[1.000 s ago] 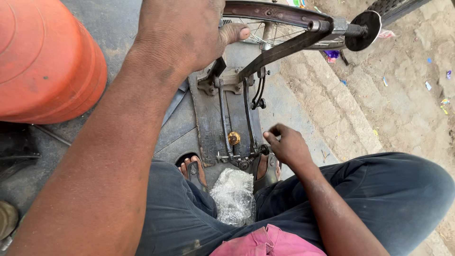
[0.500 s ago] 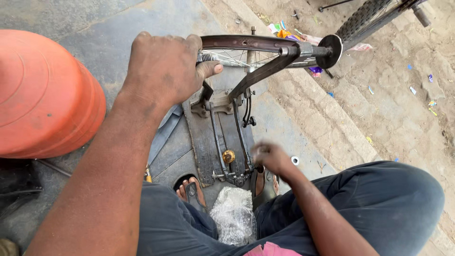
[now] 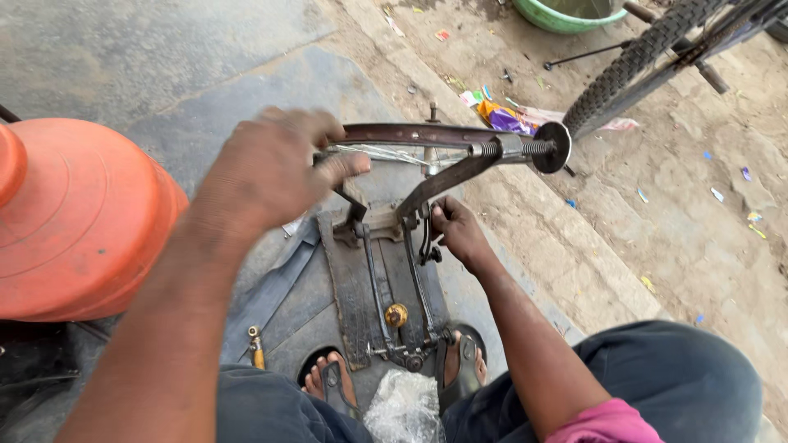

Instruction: The person mounts a bicycle wheel into a truing stand, applies oil to the hub with a small dispenser, and uses a spoke wrench to adjust the tension of individual spokes.

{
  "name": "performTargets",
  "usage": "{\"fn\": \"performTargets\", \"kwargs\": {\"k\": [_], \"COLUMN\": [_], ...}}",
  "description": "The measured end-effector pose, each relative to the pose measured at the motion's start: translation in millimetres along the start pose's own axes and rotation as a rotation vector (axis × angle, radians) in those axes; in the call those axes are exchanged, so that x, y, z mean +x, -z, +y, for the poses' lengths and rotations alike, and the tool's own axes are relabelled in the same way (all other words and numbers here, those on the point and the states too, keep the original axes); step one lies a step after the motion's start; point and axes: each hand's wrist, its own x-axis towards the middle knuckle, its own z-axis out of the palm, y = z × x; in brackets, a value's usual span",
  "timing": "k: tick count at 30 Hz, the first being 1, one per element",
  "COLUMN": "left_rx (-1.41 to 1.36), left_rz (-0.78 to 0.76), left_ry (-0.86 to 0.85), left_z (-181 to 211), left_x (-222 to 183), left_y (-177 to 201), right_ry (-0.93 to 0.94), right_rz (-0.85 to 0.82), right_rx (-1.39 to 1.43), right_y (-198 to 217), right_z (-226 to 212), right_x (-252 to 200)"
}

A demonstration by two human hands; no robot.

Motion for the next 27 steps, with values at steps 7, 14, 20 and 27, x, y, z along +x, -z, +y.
{"fn": "performTargets", "kwargs": {"k": [7,14,20,27], "left_rx": [-0.876,-1.021,-1.146,-1.084], "left_rz": [-0.189,-0.296,-0.061,-0.188], "left_ry": [-0.023,0.562,0.273,0.662], "left_z": [-83,-79,-96,-116], "left_x": [-26,-21,-36,-37], "left_y": [23,3,2,-65], "right_ry": [0.173,0.536,0.350,-0.628], "right_rz": [0.412,0.322,0.077,0.235], "right_rx": [0.062,-0.287,-0.746,-0.143], "right_y": [24,88,176,195], "right_z": [-78,-211,-245,-117], "right_x": [-45,-85,-9,35]}}
